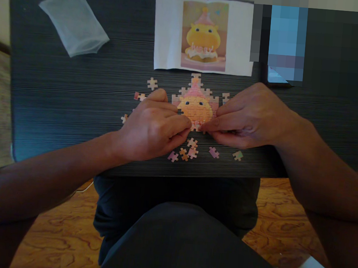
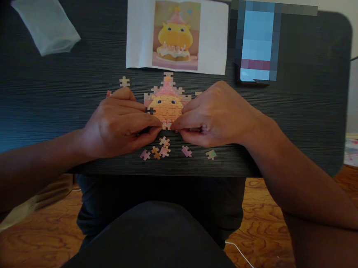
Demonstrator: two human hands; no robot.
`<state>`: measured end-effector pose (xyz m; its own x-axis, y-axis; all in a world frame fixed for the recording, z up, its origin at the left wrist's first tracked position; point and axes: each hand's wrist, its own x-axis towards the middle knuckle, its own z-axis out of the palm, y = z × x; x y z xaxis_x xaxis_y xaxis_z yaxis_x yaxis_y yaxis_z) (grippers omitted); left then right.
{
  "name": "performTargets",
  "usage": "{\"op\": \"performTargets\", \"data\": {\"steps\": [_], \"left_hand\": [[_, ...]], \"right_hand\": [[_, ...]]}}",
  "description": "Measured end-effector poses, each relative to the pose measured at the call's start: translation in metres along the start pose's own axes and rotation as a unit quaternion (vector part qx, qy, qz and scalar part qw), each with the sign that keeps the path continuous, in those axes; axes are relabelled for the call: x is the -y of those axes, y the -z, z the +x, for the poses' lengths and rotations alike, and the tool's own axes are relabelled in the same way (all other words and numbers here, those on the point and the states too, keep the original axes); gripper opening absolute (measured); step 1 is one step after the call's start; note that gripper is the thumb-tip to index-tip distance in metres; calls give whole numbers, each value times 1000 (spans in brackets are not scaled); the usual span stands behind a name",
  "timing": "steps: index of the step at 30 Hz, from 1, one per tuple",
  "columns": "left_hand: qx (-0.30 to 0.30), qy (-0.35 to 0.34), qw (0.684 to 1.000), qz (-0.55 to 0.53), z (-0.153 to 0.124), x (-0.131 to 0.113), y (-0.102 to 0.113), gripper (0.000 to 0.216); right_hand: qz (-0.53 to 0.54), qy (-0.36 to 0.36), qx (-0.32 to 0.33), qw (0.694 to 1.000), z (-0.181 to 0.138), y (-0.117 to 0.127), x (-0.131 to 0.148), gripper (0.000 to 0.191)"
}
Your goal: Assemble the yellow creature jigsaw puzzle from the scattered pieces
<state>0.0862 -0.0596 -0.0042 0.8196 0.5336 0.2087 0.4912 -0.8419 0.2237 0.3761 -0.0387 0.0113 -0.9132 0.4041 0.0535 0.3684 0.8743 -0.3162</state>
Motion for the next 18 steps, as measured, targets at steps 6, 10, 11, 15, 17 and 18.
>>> {"op": "performTargets", "data": {"steps": [6,10,11,15,17,18], "left_hand": [[-2,-3,1000,11,0,0,-1,33],[-3,-6,1000,21,1,-1,1,34],[-1,-5,1000,20,1,-1,1,34],[2,1,1000,8,1,-1,1,34],[-1,3,1000,0,0,-1,0,34],[-3,3,1000,-3,-1,0,0,34]], "right_hand": [[-1,9,-30,1000,0,-1,1,28],[3,11,-30,999,0,-1,1,29],[3,12,-31,999,0,-1,0,29],[1,20,-28,999,0,-1,0,26],[6,21,-20,1000,0,-1,0,25],[10,20,-17,1000,0,-1,0,24]]}}
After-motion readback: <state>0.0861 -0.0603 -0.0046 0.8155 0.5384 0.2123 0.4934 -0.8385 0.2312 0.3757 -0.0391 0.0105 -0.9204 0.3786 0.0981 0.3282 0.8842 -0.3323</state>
